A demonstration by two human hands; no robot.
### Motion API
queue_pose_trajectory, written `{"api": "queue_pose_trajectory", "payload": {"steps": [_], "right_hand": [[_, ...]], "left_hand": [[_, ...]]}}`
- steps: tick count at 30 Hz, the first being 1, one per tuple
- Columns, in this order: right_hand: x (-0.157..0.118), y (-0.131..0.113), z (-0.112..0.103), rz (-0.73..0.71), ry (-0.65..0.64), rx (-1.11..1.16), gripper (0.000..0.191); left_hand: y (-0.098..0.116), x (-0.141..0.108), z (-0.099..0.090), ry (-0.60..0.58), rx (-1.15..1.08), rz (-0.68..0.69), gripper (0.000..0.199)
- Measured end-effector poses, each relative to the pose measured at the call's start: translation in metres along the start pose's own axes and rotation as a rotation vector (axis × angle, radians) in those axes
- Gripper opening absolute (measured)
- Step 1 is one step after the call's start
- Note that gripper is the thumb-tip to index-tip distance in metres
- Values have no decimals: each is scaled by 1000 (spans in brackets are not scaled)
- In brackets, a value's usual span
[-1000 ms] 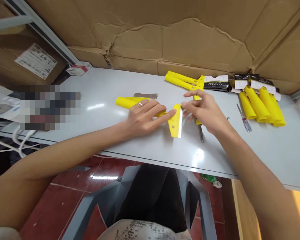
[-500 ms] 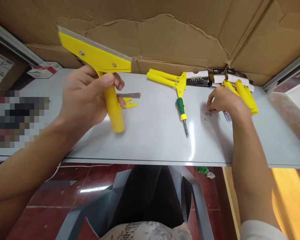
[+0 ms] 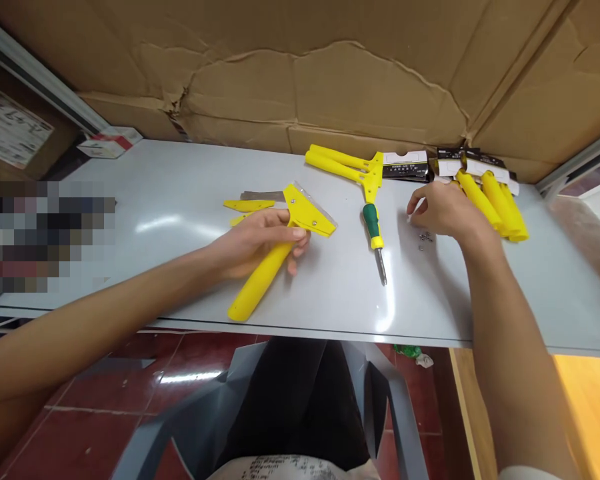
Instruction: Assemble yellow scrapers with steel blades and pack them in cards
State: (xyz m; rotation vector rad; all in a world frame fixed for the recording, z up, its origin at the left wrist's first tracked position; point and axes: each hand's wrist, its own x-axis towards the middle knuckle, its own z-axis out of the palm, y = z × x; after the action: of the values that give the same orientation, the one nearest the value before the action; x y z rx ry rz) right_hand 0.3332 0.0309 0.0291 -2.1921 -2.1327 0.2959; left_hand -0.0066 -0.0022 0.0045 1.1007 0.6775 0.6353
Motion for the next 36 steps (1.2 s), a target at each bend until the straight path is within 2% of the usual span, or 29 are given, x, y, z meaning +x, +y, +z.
{"api": "queue_pose_trajectory", "payload": {"steps": [6, 8, 11, 13, 15, 19, 26, 36], "right_hand": [[-9, -19, 6, -135, 138, 61, 18], [-14, -28, 7, -188, 214, 192, 14], [-29, -52, 11, -306, 363, 512, 14], [-42, -73, 15, -492, 470, 690, 16], [-56, -92, 21, -661, 531, 604, 10], [-71, -108, 30, -883, 534, 372, 18], [-71, -105, 36, -913, 472, 281, 21], [-68, -107, 43, -931, 467, 276, 22]], "left_hand": [[-7, -1, 2, 34, 72, -44, 23], [-9, -1, 3, 31, 105, -58, 20], [-10, -2, 5, 35, 139, -55, 17], [-8, -4, 6, 41, 169, -52, 18], [-5, -6, 8, 44, 207, -51, 18], [-3, -8, 9, 47, 253, -51, 18], [-6, -7, 8, 43, 177, -110, 11], [-3, -4, 5, 99, 102, -150, 18]]}}
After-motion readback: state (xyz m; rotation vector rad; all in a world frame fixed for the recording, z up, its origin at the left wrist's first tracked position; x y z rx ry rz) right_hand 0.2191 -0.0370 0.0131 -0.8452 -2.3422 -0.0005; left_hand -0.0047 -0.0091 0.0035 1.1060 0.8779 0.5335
